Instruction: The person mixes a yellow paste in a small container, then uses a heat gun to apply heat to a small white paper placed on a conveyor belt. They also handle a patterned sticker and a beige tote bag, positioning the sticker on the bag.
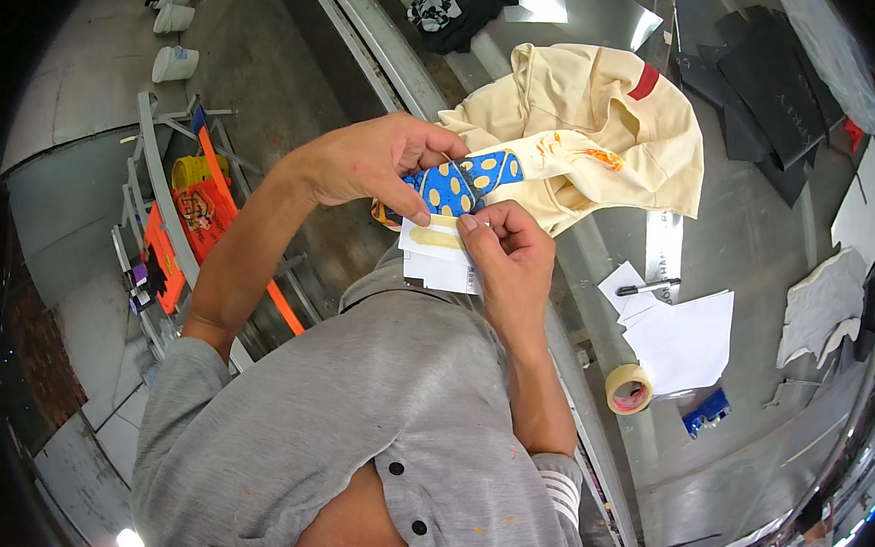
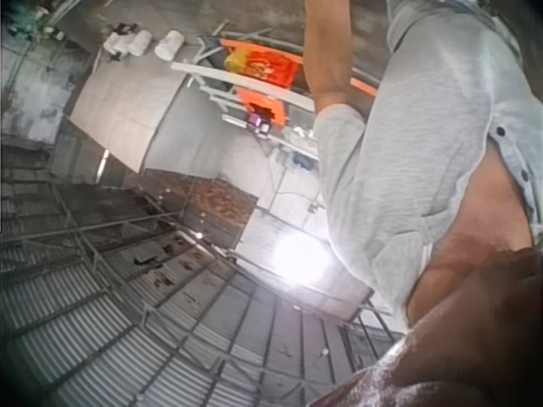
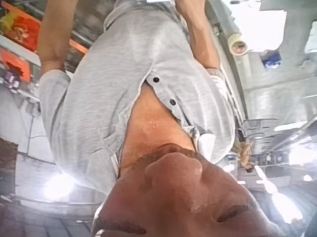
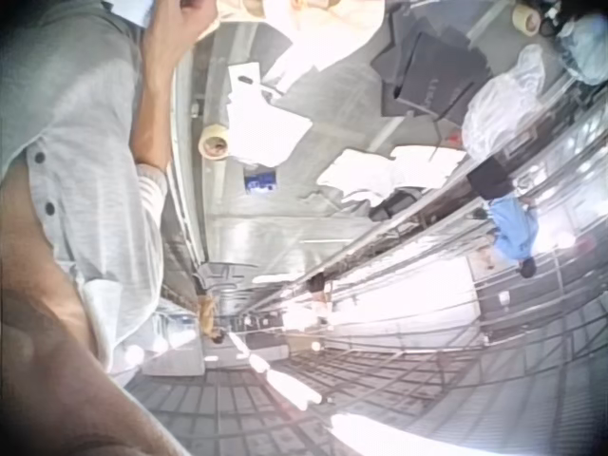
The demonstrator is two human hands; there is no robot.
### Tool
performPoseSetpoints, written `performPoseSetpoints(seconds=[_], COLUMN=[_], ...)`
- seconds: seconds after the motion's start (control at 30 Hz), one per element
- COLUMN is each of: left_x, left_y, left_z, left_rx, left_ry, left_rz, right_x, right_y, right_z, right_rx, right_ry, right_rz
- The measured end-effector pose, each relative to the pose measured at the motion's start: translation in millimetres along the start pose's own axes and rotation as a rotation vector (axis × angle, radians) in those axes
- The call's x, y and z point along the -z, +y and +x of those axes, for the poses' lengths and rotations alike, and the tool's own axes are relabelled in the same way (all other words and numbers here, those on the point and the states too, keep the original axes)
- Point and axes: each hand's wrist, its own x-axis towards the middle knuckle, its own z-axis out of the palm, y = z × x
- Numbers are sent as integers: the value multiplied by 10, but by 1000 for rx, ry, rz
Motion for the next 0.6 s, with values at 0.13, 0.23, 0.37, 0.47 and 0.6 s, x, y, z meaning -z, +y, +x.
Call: performPoseSetpoints(seconds=[0.13,0.23,0.37,0.47,0.6], left_x=[53,88,-29,-194,-272], left_y=[-135,-314,-571,-656,-672], left_z=[35,90,60,26,-24], left_rx=[10,28,54,2,-17], left_ry=[20,48,200,351,421], left_rz=[-55,-211,-466,-543,-600], right_x=[-7,0,-18,-18,-62], right_y=[123,235,282,374,443], right_z=[26,19,-75,-162,-199], right_rx=[-1,-7,-21,146,282], right_ry=[-17,0,55,104,122], right_rz=[26,-4,-33,-140,-189])
